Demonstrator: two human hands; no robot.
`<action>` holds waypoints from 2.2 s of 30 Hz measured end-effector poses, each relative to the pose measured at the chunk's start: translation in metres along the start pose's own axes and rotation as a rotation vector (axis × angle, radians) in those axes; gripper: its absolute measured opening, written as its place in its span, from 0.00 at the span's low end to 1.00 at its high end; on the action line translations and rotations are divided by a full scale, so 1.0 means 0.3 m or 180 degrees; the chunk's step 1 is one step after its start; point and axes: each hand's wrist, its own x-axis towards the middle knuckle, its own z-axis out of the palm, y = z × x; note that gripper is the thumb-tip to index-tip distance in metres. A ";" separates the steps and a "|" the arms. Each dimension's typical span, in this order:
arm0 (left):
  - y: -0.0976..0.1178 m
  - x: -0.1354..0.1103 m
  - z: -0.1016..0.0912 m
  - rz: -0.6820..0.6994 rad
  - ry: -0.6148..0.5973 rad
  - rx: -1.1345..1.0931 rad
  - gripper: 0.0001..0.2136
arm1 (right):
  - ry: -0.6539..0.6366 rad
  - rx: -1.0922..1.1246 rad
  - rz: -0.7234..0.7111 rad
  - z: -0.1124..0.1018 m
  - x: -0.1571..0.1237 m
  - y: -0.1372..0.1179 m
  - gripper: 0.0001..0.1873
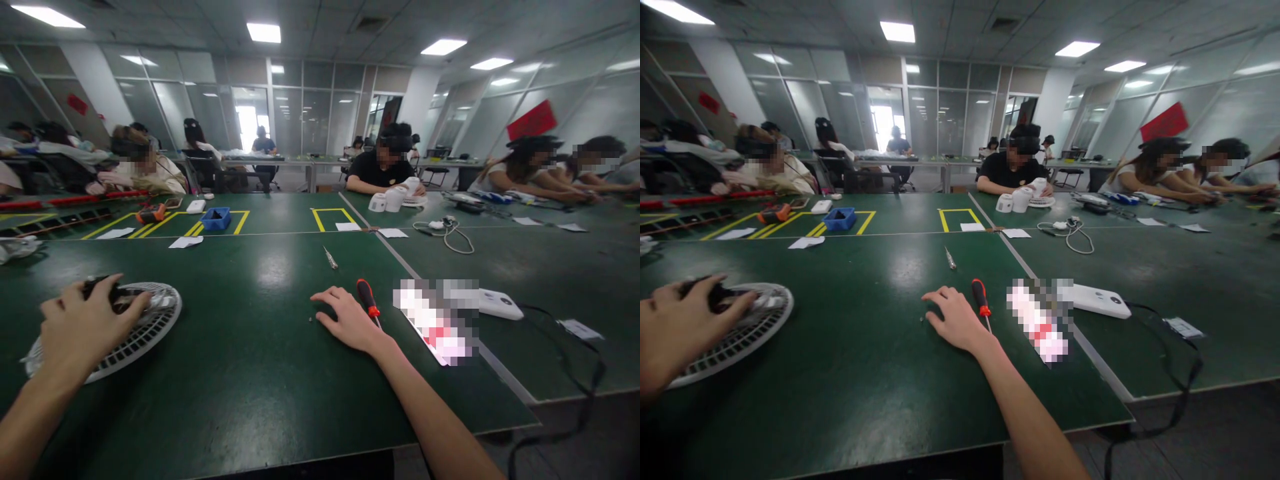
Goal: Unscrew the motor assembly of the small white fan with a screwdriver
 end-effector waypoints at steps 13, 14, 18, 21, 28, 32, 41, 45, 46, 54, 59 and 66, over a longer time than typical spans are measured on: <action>0.488 -0.123 0.154 0.1663 0.0618 -0.0584 0.29 | -0.0368 -0.0036 0.0037 0.023 0.007 -0.027 0.09; 0.517 -0.134 0.162 0.1739 0.0629 -0.0700 0.29 | -0.0372 -0.0026 0.0024 0.020 0.006 -0.032 0.09; 0.609 -0.175 0.181 0.1963 0.0627 -0.1099 0.29 | -0.0438 -0.0098 0.0012 0.019 0.004 -0.044 0.06; 0.642 -0.200 0.191 0.2161 0.0632 -0.1330 0.29 | -0.0480 -0.0148 0.0018 0.024 0.007 -0.039 0.03; 0.649 -0.234 0.196 0.2703 0.0504 -0.1501 0.35 | -0.0241 0.0035 0.0307 0.007 0.009 -0.022 0.06; 0.660 -0.235 0.186 0.2786 0.0333 -0.1513 0.40 | -0.0258 0.0238 0.0384 -0.010 0.003 -0.011 0.09; 0.692 -0.303 0.215 0.2697 0.0713 -0.1522 0.38 | -0.0208 0.1018 0.0510 -0.040 -0.018 0.012 0.13; 0.661 -0.350 0.224 0.2952 0.1477 -0.1635 0.31 | -0.0382 0.1748 0.0513 -0.026 -0.019 -0.009 0.15; 0.650 -0.359 0.226 0.3186 0.1638 -0.1751 0.29 | -0.0423 0.1936 0.0501 -0.018 -0.016 -0.015 0.16; 0.611 -0.387 0.260 0.4167 0.1849 -0.2140 0.18 | -0.0689 0.3209 0.0696 0.029 0.005 -0.026 0.24; 0.620 -0.379 0.251 0.4001 0.1669 -0.2318 0.18 | -0.0746 0.3365 0.0757 0.022 0.006 -0.020 0.23; 0.626 -0.383 0.231 0.3940 0.1568 -0.2405 0.16 | -0.0729 0.3408 0.0901 0.015 0.008 -0.018 0.23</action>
